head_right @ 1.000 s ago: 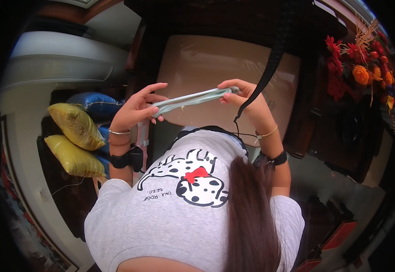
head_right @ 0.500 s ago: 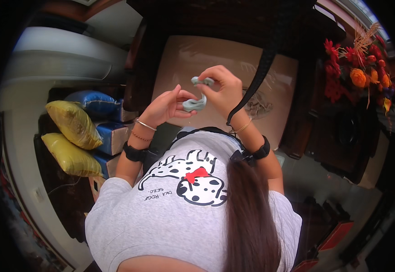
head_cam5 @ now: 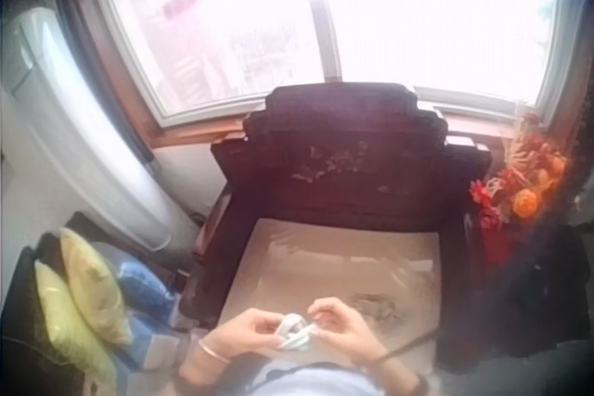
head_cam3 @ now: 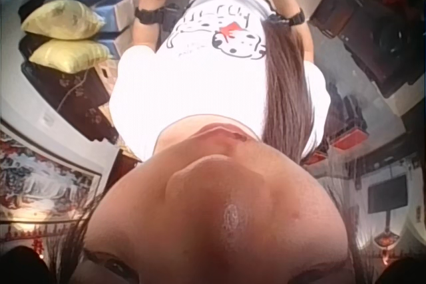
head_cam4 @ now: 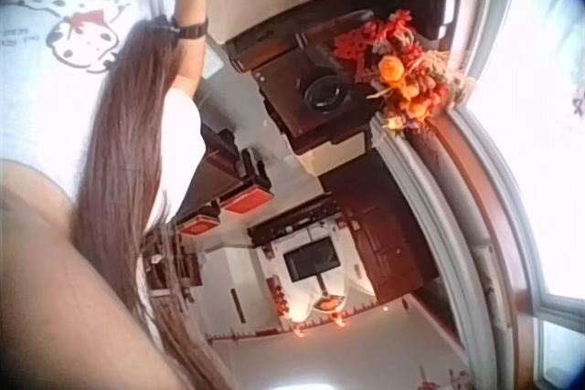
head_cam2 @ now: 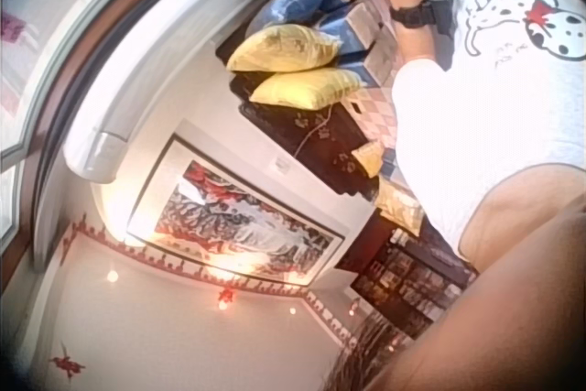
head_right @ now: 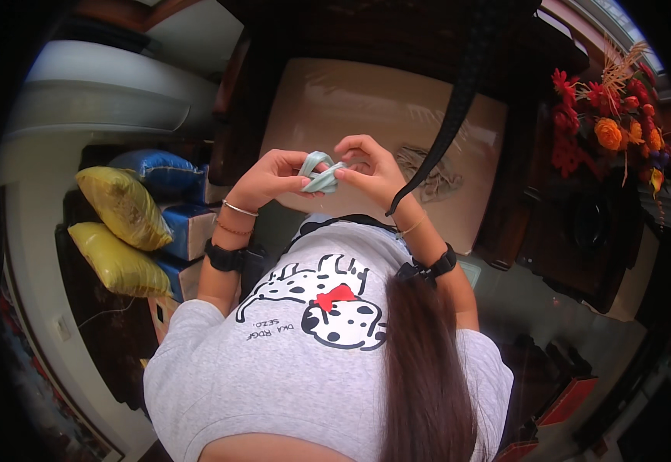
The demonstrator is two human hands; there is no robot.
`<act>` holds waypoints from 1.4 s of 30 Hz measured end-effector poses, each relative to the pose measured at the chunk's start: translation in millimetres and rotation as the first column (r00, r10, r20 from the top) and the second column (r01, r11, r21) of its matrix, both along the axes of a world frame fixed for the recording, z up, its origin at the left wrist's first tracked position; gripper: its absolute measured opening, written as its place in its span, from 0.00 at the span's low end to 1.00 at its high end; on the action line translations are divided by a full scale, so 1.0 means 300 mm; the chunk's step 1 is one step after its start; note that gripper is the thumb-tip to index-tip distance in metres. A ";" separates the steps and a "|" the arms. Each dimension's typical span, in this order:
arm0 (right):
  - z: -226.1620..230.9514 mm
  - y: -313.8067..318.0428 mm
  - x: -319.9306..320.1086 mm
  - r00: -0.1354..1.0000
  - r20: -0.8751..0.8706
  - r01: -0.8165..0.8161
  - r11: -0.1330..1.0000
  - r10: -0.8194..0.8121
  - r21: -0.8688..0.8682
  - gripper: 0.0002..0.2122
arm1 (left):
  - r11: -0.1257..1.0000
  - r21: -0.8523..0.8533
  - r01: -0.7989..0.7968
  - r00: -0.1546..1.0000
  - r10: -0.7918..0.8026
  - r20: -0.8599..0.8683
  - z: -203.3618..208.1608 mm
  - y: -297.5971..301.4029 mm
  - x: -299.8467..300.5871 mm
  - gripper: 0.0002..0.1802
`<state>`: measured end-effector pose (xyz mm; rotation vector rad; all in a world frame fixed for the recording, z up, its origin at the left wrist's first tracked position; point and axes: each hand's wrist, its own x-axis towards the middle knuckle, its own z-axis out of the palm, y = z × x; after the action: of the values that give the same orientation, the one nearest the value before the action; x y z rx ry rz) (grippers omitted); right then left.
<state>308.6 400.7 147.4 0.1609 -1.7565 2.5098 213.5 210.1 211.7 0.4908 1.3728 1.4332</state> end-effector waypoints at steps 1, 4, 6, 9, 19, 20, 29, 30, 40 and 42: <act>0.017 -0.014 0.003 0.992 0.112 -0.036 0.989 0.052 -0.142 0.16 | 0.999 0.027 0.032 0.999 -0.031 -0.016 0.006 -0.002 -0.001 0.19; 0.027 -0.013 0.004 0.915 0.246 -0.167 0.855 0.320 -0.491 0.18 | 0.997 -0.044 0.069 0.996 -0.071 -0.049 0.020 -0.013 -0.013 0.19; -0.015 -0.017 -0.004 0.830 0.288 -0.211 0.747 0.478 -0.631 0.18 | 0.989 -0.111 0.097 0.993 -0.104 -0.060 0.043 -0.007 -0.017 0.19; -0.040 -0.001 0.004 0.883 0.338 -0.190 0.906 0.327 -0.379 0.15 | 0.968 -0.236 0.082 0.988 -0.110 -0.108 0.047 -0.018 -0.022 0.18; -0.091 0.293 0.108 0.922 0.386 0.060 0.987 0.002 -0.148 0.06 | 0.971 -0.188 -0.145 0.970 0.102 -0.219 0.009 -0.186 -0.100 0.16; -0.095 0.339 0.125 0.910 0.409 0.131 0.984 -0.071 -0.120 0.06 | 0.959 -0.194 -0.207 0.959 0.160 -0.235 0.026 -0.202 -0.105 0.15; -0.036 0.331 0.034 0.854 0.172 0.463 0.869 -0.490 0.177 0.06 | 0.994 -0.040 -0.104 0.989 0.100 -0.108 -0.046 -0.037 -0.065 0.17; 0.015 0.267 0.001 0.866 0.093 0.473 0.865 -0.491 0.165 0.06 | 0.993 -0.048 -0.112 0.992 0.109 -0.058 -0.083 0.011 -0.043 0.17; 0.083 -0.016 -0.041 0.974 -0.079 0.227 0.912 -0.213 0.343 0.05 | 0.904 -0.075 -0.420 0.869 0.425 0.254 -0.220 0.164 -0.007 0.24; 0.091 0.009 -0.011 0.972 -0.070 0.233 0.910 -0.223 0.343 0.07 | 0.920 -0.035 -0.391 0.902 0.391 0.183 -0.186 0.150 -0.001 0.26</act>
<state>305.4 403.3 174.7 0.0083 -2.0612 2.0111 213.2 255.1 155.9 0.0739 1.3657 1.7561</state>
